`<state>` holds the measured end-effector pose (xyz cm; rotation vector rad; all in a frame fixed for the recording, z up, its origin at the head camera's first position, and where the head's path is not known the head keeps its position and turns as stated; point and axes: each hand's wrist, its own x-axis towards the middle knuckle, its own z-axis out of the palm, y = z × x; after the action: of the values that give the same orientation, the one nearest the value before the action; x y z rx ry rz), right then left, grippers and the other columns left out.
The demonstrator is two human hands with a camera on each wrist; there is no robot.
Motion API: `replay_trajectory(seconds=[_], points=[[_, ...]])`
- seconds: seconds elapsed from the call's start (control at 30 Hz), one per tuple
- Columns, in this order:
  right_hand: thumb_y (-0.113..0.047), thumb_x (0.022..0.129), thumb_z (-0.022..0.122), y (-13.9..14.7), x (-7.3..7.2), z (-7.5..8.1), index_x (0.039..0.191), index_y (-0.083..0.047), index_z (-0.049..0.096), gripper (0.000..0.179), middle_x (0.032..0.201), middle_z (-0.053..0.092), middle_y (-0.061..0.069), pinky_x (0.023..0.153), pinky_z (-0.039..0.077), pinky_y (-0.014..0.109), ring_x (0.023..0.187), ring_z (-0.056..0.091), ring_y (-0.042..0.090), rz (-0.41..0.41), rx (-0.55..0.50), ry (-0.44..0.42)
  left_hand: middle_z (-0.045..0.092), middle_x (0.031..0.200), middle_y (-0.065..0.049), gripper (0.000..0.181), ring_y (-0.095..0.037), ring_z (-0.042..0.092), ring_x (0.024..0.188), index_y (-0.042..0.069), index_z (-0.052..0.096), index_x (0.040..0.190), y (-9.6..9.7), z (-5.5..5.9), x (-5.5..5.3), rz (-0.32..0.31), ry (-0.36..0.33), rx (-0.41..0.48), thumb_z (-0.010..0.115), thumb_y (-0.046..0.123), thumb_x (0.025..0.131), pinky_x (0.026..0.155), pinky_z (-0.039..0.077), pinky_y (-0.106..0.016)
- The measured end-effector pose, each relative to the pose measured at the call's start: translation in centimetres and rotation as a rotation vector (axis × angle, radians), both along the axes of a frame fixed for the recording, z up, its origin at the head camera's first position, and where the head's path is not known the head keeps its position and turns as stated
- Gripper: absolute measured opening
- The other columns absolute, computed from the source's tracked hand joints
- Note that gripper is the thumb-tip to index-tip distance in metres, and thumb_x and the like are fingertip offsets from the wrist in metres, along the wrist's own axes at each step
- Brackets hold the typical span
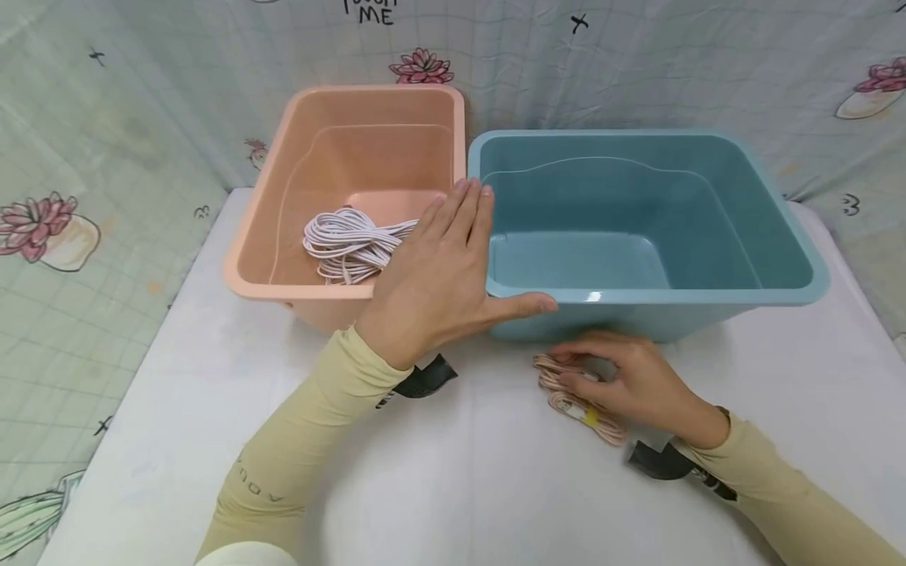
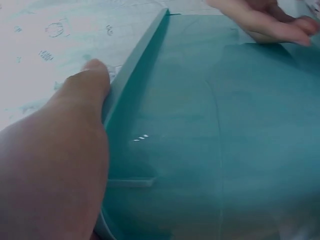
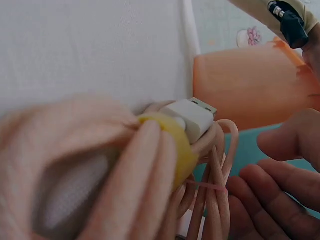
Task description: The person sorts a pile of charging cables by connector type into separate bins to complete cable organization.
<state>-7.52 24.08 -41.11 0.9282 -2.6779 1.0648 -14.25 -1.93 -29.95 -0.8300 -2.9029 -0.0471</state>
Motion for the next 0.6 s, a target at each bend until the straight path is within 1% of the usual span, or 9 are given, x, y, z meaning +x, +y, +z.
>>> replay_trajectory(seconds=[0.1,0.2,0.33,0.47,0.53,0.6], points=[[-0.011,0.076,0.08,0.13,-0.25,-0.27,0.111,-0.017,0.073,0.036,0.103,0.075,-0.007,0.075,0.055,0.017,0.089,0.07,0.002,0.002,0.032,0.029,0.013,0.164,-0.013,0.124,-0.024,0.01,0.155,0.004,0.011,0.156,0.05,-0.01,0.06,-0.02,0.001,0.007,0.017,0.096,0.072,0.128,0.013,-0.039],[-0.011,0.075,0.081,0.13,-0.47,-0.32,0.108,-0.017,0.075,0.033,0.099,0.076,-0.008,0.071,0.053,0.016,0.086,0.07,0.004,0.006,0.043,0.059,0.015,0.164,-0.012,0.123,-0.024,0.012,0.155,0.005,0.013,0.156,0.01,-0.12,0.13,-0.029,0.011,0.016,0.019,0.095,0.073,0.128,0.014,-0.039],[-0.009,0.074,0.081,0.17,-0.58,-0.23,0.104,-0.016,0.076,0.031,0.093,0.077,-0.006,0.063,0.05,0.015,0.078,0.069,0.005,0.013,0.039,0.089,0.016,0.164,-0.012,0.124,-0.023,0.013,0.155,0.005,0.013,0.156,-0.06,-0.32,0.32,-0.022,0.017,0.029,0.02,0.096,0.072,0.128,0.013,-0.038],[-0.006,0.071,0.081,0.38,-0.51,0.0,0.1,-0.014,0.078,0.03,0.09,0.077,-0.004,0.062,0.05,0.014,0.074,0.069,0.006,0.008,0.046,0.122,0.018,0.163,-0.012,0.123,-0.023,0.014,0.154,0.004,0.015,0.155,-0.02,-0.47,0.47,-0.014,0.038,0.041,0.019,0.096,0.072,0.128,0.014,-0.037],[-0.006,0.071,0.081,0.47,-0.51,0.06,0.098,-0.014,0.078,0.029,0.089,0.077,-0.004,0.06,0.05,0.014,0.071,0.067,0.003,0.0,0.064,0.128,0.019,0.163,-0.012,0.123,-0.023,0.015,0.154,0.005,0.016,0.155,-0.02,-0.51,0.48,-0.013,0.048,0.041,0.019,0.096,0.072,0.127,0.016,-0.037],[-0.008,0.072,0.082,0.54,-0.54,0.04,0.098,-0.013,0.078,0.027,0.088,0.077,-0.004,0.057,0.047,0.012,0.066,0.063,-0.002,-0.009,0.09,0.114,0.019,0.163,-0.012,0.123,-0.023,0.015,0.154,0.004,0.016,0.155,-0.02,-0.55,0.45,-0.011,0.052,0.038,0.019,0.095,0.073,0.127,0.016,-0.037]])
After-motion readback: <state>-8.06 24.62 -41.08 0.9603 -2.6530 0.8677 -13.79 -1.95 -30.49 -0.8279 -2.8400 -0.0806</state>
